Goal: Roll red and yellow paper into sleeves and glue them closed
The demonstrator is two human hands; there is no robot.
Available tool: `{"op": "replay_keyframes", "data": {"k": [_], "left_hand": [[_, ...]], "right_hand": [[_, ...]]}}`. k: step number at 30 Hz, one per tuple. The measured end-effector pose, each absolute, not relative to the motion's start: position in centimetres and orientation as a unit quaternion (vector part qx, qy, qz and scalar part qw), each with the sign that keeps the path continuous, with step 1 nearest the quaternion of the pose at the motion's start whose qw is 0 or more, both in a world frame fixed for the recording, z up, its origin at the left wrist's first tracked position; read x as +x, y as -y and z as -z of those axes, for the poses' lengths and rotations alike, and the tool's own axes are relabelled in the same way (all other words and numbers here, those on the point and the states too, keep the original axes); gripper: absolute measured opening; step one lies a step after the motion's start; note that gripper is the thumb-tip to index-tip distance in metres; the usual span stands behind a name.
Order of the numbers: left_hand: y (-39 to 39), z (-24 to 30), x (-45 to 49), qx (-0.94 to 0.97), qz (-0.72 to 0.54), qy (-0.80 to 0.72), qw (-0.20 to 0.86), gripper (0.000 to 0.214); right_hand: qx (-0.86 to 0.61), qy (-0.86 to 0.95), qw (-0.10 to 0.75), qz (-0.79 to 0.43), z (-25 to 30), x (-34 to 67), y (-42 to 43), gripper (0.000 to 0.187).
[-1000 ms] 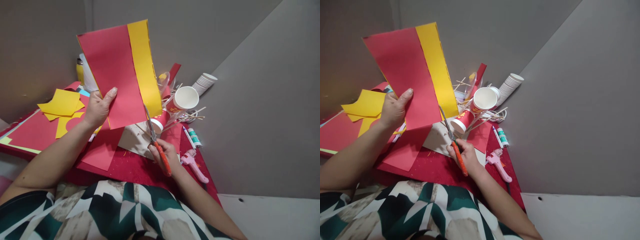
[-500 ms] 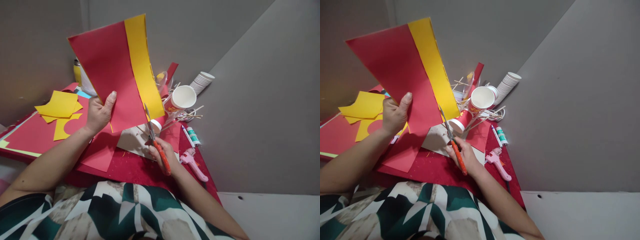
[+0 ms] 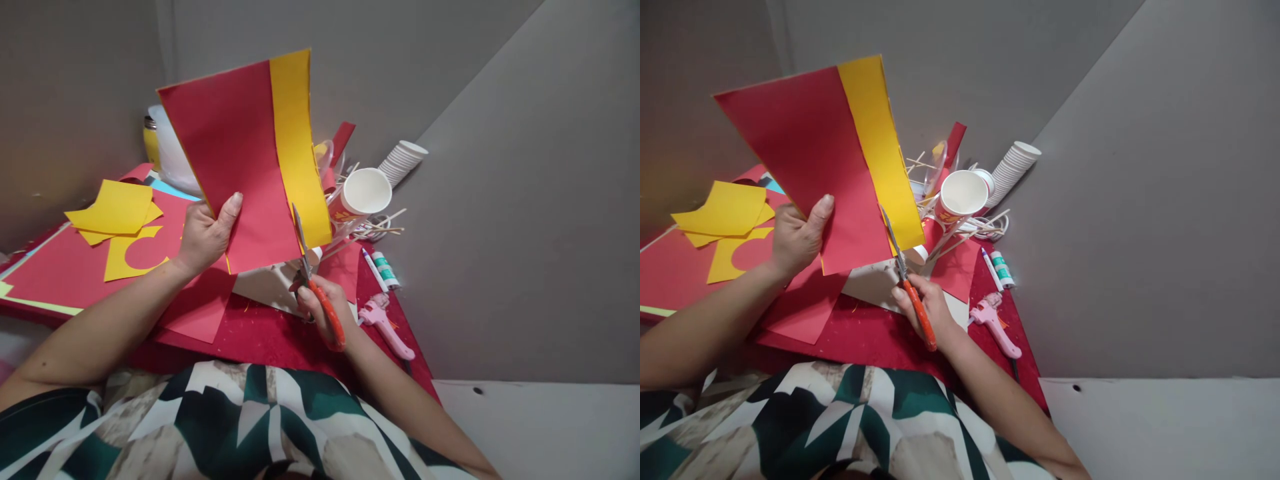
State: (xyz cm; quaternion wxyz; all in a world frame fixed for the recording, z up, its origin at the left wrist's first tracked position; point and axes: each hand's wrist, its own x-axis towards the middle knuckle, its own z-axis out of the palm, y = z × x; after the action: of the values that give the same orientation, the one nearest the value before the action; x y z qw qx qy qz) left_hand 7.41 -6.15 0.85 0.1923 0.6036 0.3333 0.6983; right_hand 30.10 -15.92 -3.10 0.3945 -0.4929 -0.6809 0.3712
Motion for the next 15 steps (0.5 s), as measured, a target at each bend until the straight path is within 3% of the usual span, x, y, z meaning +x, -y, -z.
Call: {"op": "replay_keyframes", "data": {"k": [15], "left_hand": [[6.45,-0.98,7.58,0.584,-0.708,-0.341,0.202,0.035]], "right_hand": [[-0.517,0.659,0.406,-0.365,2.89,29.63,16.2,0.048]]}}
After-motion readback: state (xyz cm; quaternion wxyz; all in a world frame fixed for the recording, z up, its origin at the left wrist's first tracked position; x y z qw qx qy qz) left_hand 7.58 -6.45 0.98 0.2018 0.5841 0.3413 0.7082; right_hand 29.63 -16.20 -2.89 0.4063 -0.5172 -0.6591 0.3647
